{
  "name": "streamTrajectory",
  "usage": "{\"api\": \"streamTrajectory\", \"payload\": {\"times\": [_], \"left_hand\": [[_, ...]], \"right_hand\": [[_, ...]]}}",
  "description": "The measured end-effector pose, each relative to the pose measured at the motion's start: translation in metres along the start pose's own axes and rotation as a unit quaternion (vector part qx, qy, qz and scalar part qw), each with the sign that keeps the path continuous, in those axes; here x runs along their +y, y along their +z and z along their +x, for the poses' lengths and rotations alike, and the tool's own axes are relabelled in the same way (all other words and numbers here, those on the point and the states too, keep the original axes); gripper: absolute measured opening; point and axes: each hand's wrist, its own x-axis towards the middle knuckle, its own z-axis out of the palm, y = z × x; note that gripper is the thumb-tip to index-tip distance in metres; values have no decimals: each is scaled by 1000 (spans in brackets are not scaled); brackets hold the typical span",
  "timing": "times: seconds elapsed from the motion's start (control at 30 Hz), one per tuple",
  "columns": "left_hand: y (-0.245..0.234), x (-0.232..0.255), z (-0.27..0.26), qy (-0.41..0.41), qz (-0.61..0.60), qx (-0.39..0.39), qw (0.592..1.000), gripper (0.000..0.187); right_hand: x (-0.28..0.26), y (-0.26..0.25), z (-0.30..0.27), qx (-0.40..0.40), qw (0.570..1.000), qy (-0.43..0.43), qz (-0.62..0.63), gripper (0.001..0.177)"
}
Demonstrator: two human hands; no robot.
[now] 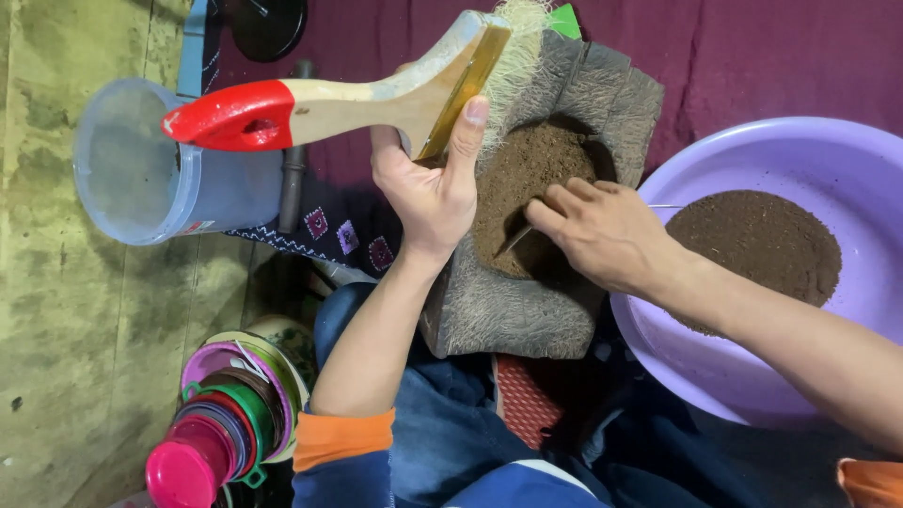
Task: A person is cleaning out brown powder from a wooden mold using a brush, a spoon, and a small scraper, transferring the material into a purple bowl.
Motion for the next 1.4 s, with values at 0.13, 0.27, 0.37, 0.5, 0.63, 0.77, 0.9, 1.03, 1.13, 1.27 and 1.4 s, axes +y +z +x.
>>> {"api": "streamTrajectory", "payload": {"times": [0.13,0.27,0.37,0.5,0.63,0.77,0.9,1.03,1.13,1.27,1.4], "left_hand": [[0,0,-1,-15,-23,1,1000,37],[-1,-1,-2,-19,-21,-5,1000,41],[-1,-2,-1,-16,-21,-6,1000,40],[-1,-2,0,-7,-16,-10,1000,38],[-1,-1,0,-5,-21,-8,1000,37],[-2,-1,1,-12,-52,-20,998,36],[-2,-5,3,7,-54,-21,998,32],[-2,-7,1,-6,-87,-28,996,36],[-2,-8,2,0,-95,-26,995,38],[-3,-3,6,6,-76,-27,997,33],[-3,-2,8,14,-55,-26,998,32]], "right_hand": [[2,10,-10,-67,996,-43,-37,36],[15,-1,-21,-58,978,-105,-169,39],[34,-11,-26,-88,965,-73,-237,41],[51,-20,-23,-58,962,51,-264,27],[43,-35,-13,-64,958,62,-274,29],[37,-48,1,-81,961,59,-258,40],[30,-52,18,-238,907,11,-349,28],[27,-38,28,-159,921,21,-355,26],[32,-36,32,-195,941,-3,-275,27],[34,-37,44,-257,936,14,-239,36],[35,-38,44,-251,939,14,-236,23]]}}
